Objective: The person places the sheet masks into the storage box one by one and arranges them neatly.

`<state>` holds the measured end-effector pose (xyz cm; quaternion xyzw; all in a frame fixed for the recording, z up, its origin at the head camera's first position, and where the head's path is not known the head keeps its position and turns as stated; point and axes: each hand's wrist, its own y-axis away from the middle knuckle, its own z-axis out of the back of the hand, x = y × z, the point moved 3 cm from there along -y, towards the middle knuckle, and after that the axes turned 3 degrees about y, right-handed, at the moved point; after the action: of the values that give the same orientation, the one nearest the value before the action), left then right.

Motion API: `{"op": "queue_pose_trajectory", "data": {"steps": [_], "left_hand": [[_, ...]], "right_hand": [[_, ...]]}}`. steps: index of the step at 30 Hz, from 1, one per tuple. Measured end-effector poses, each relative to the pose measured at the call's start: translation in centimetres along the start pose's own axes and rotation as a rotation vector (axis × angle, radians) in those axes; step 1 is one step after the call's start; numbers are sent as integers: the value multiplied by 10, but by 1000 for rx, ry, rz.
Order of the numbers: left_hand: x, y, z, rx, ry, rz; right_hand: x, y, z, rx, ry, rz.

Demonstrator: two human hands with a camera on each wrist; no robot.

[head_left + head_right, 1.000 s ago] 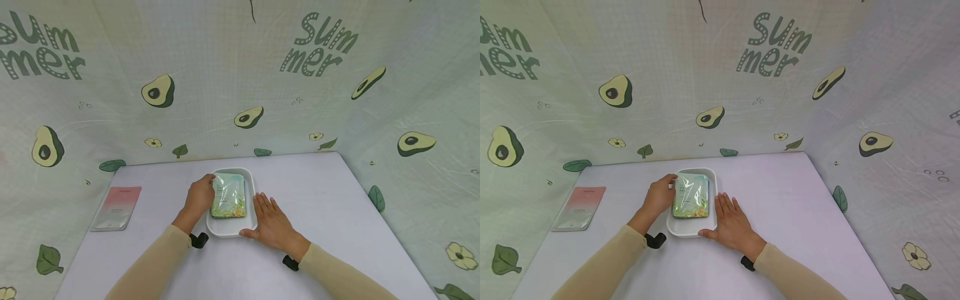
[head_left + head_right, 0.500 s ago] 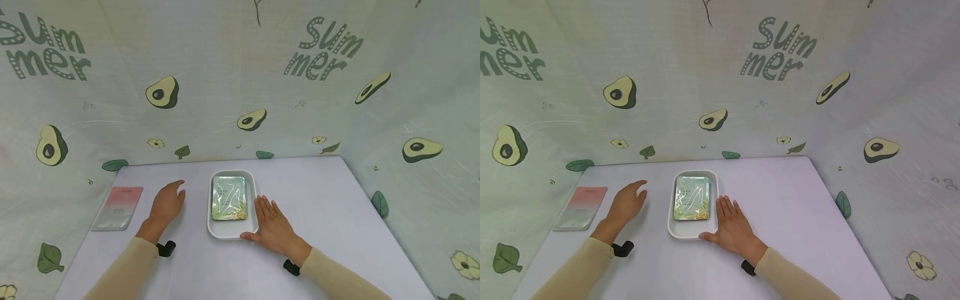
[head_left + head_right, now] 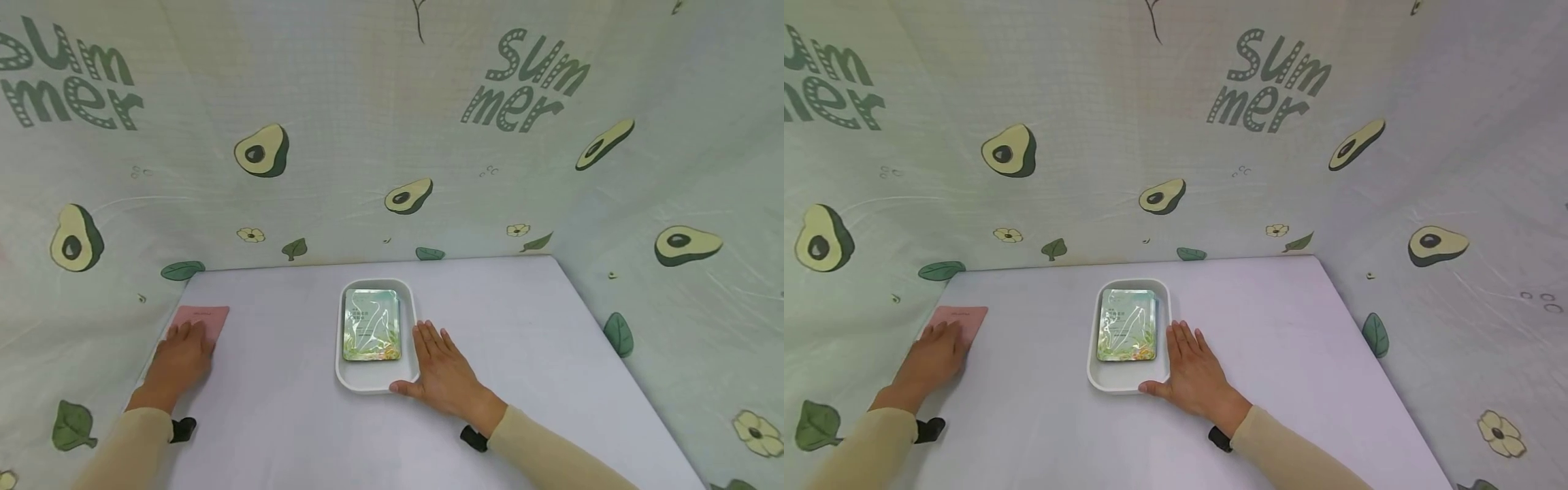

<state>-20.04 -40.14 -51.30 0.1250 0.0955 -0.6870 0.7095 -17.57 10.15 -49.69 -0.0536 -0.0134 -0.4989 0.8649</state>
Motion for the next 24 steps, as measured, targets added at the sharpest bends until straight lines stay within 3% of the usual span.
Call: {"op": "queue_pose_trajectory", "data": {"steps": [6,11,16,24], "left_hand": [[29,5,-5,62,14,14],[25,1,-14,87,19,26],[-8,-1,-25,91,-2,52],[-86,3,-45,132,-50,41]], "right_hand": [[1,-1,0,13,17,-1],[2,0,2,18,29,-1],[2,0,1,22,36,-3],[2,0,1,24,42,-5]]}}
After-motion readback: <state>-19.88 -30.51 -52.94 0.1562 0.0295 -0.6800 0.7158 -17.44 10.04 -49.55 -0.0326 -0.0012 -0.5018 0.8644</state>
